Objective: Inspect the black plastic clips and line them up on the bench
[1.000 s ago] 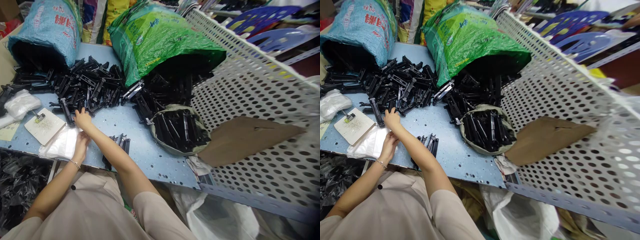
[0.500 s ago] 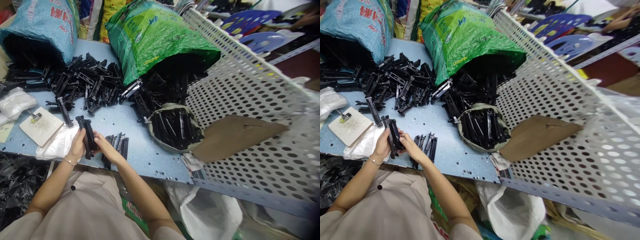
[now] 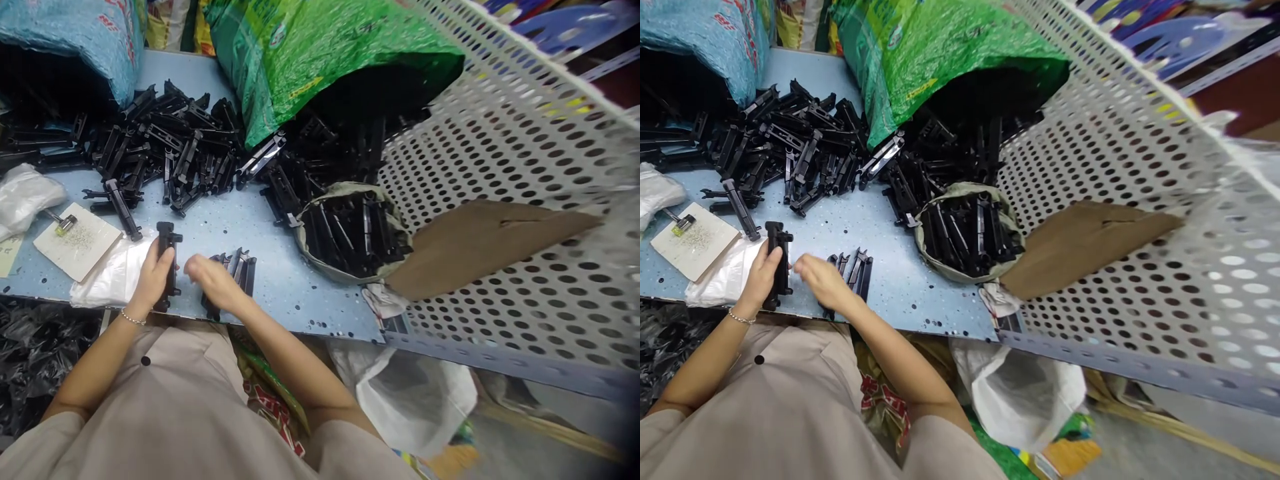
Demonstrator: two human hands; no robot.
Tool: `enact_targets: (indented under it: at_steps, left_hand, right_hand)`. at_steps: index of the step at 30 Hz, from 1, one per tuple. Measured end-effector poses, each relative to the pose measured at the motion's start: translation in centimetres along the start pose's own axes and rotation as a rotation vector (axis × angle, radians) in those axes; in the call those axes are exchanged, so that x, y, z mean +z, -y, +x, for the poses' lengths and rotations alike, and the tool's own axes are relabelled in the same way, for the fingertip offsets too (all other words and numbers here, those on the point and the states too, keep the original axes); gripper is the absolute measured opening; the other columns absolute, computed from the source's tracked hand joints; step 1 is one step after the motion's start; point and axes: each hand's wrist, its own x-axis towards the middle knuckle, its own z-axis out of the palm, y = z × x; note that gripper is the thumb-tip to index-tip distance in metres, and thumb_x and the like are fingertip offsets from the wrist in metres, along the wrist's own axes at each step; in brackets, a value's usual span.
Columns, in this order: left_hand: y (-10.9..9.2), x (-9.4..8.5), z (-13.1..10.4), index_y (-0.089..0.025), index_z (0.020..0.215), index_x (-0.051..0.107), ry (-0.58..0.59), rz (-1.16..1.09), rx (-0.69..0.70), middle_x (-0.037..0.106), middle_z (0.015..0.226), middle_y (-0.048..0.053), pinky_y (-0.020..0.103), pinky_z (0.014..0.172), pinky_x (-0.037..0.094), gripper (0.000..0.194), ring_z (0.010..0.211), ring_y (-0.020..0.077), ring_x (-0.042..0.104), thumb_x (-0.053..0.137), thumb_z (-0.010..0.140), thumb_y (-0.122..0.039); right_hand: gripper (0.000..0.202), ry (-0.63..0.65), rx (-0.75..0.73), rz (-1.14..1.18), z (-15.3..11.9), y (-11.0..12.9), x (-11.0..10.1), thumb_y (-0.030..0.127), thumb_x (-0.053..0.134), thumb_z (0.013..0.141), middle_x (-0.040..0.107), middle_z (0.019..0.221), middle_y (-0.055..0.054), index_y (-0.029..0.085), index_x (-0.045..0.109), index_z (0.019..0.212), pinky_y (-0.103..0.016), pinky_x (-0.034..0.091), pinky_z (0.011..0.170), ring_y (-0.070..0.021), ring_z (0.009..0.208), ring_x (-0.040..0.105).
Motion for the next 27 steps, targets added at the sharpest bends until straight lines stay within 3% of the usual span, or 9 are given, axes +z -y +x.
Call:
enact_targets:
  at_steps: [3, 6, 9, 13, 17, 20, 22, 24, 27]
  left_hand:
    - [0.4, -0.3, 0.9, -0.021, 0.116, 0.061, 0.015, -0.019, -0.062, 0.065, 0.082, 0.002, 0.024, 0.062, 0.052, 0.045, 0.067, 0.0150, 0.065, 0.064, 0.087, -0.055]
    - [1.6, -0.4, 1.8, -0.023, 0.115, 0.062, -0.045, -0.021, -0.024, 0.065, 0.085, 0.002, 0.026, 0.069, 0.053, 0.040, 0.071, 0.0163, 0.066, 0.066, 0.086, -0.051]
    - [3.8, 0.1, 2.2, -0.023, 0.107, 0.068, -0.113, 0.186, 0.027, 0.066, 0.085, 0.004, 0.033, 0.086, 0.049, 0.029, 0.085, 0.0236, 0.066, 0.071, 0.084, -0.040]
    - [6.7, 1.9, 1.4, -0.023, 0.103, 0.072, -0.047, 0.484, 0.117, 0.065, 0.088, 0.008, 0.041, 0.103, 0.040, 0.025, 0.101, 0.0310, 0.061, 0.075, 0.079, -0.032]
    - [7.0, 1.9, 0.9, -0.024, 0.103, 0.074, 0.032, 0.420, 0.216, 0.064, 0.099, 0.010, 0.041, 0.106, 0.038, 0.025, 0.105, 0.0293, 0.059, 0.075, 0.078, -0.029]
    - [4.8, -0.1, 1.4, -0.024, 0.119, 0.068, -0.047, 0.360, 0.273, 0.061, 0.115, 0.011, 0.041, 0.107, 0.039, 0.040, 0.111, 0.0273, 0.058, 0.074, 0.080, -0.030]
    - [2.5, -1.2, 1.8, -0.025, 0.130, 0.061, -0.094, 0.304, 0.349, 0.055, 0.132, 0.011, 0.040, 0.112, 0.035, 0.059, 0.127, 0.0279, 0.050, 0.080, 0.075, -0.032]
    - [0.4, -1.5, 2.2, -0.024, 0.134, 0.057, 0.033, 0.196, 0.341, 0.052, 0.138, 0.011, 0.037, 0.111, 0.038, 0.071, 0.131, 0.0287, 0.049, 0.085, 0.069, -0.036]
    - [-1.4, -0.5, 2.2, -0.022, 0.127, 0.059, 0.372, 0.029, 0.112, 0.065, 0.115, 0.010, 0.031, 0.081, 0.053, 0.059, 0.093, 0.0221, 0.066, 0.077, 0.077, -0.045]
  right_hand:
    - [0.039, 0.092, -0.060, -0.311, -2.6, 0.0, 1.3, 0.053, 0.040, 0.101, 0.065, 0.088, -0.009, 0.019, 0.058, 0.092, -0.029, 0.040, 0.071, -0.0202, 0.082, 0.058]
    - [0.037, 0.200, 0.052, -0.419, -2.4, -0.2, 0.5, 0.047, 0.037, 0.104, 0.065, 0.082, -0.006, 0.020, 0.059, 0.092, -0.027, 0.036, 0.064, -0.0184, 0.073, 0.058]
    - [0.036, 0.171, 0.113, -0.448, 1.6, -0.7, -1.9, 0.044, 0.036, 0.105, 0.066, 0.086, -0.005, 0.021, 0.062, 0.096, -0.027, 0.038, 0.067, -0.0190, 0.077, 0.059]
    - [0.032, -0.118, 0.095, -0.605, 10.2, -1.8, -3.6, 0.021, 0.037, 0.101, 0.054, 0.134, -0.013, 0.019, 0.054, 0.129, -0.032, 0.045, 0.081, -0.0245, 0.111, 0.055]
    - [0.041, -0.017, 0.055, -0.732, 15.3, -2.7, -4.2, 0.012, 0.037, 0.097, 0.048, 0.142, -0.014, 0.019, 0.053, 0.134, -0.038, 0.046, 0.091, -0.0282, 0.122, 0.045]
    - [0.035, -0.013, -0.039, -0.597, 14.4, -2.4, -5.5, 0.015, 0.044, 0.096, 0.058, 0.129, -0.015, 0.015, 0.056, 0.129, -0.041, 0.043, 0.099, -0.0274, 0.117, 0.047]
    - [0.031, -0.039, -0.112, -0.330, 12.1, -1.6, -6.5, 0.024, 0.047, 0.097, 0.062, 0.118, -0.012, 0.016, 0.057, 0.125, -0.040, 0.046, 0.097, -0.0240, 0.107, 0.054]
    - [0.031, 0.006, -0.128, 0.022, 9.4, -0.5, -6.9, 0.034, 0.045, 0.099, 0.065, 0.105, -0.007, 0.018, 0.057, 0.123, -0.036, 0.052, 0.084, -0.0193, 0.090, 0.059]
    - [0.036, 0.015, -0.025, 0.374, 6.0, 0.9, -6.5, 0.042, 0.037, 0.101, 0.063, 0.088, -0.003, 0.020, 0.056, 0.122, -0.031, 0.054, 0.066, -0.0153, 0.071, 0.061]
